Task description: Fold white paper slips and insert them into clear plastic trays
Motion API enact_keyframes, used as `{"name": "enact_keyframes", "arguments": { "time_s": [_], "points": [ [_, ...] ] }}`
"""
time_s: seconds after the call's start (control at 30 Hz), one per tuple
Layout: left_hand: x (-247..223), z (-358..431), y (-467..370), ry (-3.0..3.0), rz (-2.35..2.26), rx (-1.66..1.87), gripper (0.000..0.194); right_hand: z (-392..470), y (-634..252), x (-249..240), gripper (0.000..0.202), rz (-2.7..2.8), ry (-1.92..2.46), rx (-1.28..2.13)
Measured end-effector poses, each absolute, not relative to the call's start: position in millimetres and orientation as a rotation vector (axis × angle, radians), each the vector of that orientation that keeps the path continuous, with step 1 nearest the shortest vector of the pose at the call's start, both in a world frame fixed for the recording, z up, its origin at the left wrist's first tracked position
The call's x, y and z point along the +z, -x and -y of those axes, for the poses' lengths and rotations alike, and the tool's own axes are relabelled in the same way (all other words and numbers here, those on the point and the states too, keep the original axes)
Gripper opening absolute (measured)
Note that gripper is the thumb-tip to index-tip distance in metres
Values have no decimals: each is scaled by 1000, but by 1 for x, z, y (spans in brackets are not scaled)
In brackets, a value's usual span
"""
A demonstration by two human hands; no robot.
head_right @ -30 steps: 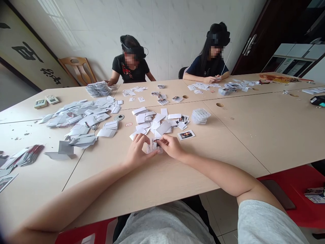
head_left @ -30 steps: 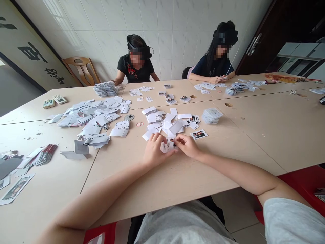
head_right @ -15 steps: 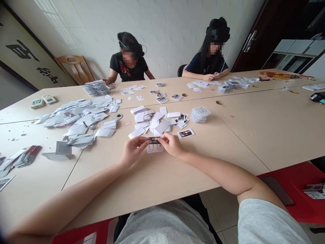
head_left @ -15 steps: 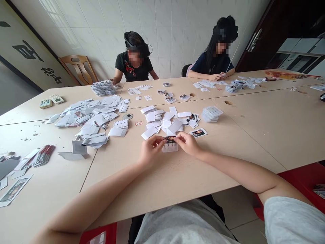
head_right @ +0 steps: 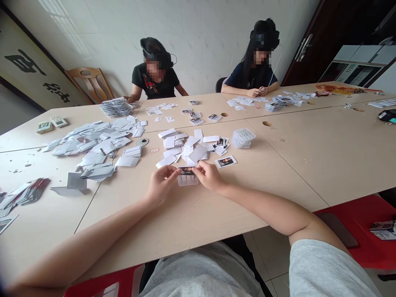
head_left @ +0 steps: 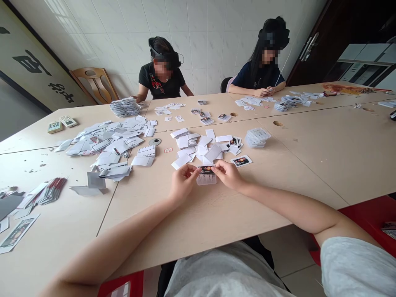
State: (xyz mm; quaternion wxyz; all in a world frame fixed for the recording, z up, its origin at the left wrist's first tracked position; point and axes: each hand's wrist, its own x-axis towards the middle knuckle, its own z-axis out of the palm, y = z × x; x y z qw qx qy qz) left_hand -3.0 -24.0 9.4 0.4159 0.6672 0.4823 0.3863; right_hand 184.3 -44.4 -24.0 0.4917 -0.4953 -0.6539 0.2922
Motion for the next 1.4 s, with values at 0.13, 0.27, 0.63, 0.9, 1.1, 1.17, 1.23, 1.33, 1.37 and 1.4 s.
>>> {"name": "enact_keyframes", "arguments": {
  "time_s": [0.13, 0.27, 0.63, 0.9, 1.1, 1.17, 1.23, 1.33, 1.37, 1.4],
  "points": [
    [10, 25, 3, -1758, -1338, 993, 30, 45, -184, -24, 27, 1607, 1192, 710],
    [9, 25, 1, -1762, -1289, 1062, 26, 46, -184, -23, 26, 1617, 1166, 680],
    [-1, 24, -2, -1748, -1219, 1040, 25, 49, -183, -22, 26, 1619, 1202, 656],
    [0, 28, -5, -1696, -1218, 1005, 26, 49, -184, -24, 27, 1622, 1211, 649],
    [0, 31, -6, -1669, -1200, 1004, 23, 50, -184, -23, 28, 1634, 1231, 627],
    [-1, 31, -6, -1665, -1190, 1008, 23, 50, -184, -22, 28, 1641, 1232, 614],
    [-1, 32, -7, -1667, -1185, 1014, 23, 50, -184, -22, 28, 1647, 1233, 607],
    [0, 33, -7, -1685, -1197, 1027, 22, 50, -184, -21, 27, 1655, 1240, 601],
    [0, 33, -8, -1693, -1203, 1029, 22, 50, -184, -21, 27, 1658, 1243, 598],
    [0, 33, -8, -1701, -1209, 1030, 22, 51, -184, -20, 27, 1662, 1246, 596]
  ]
}}
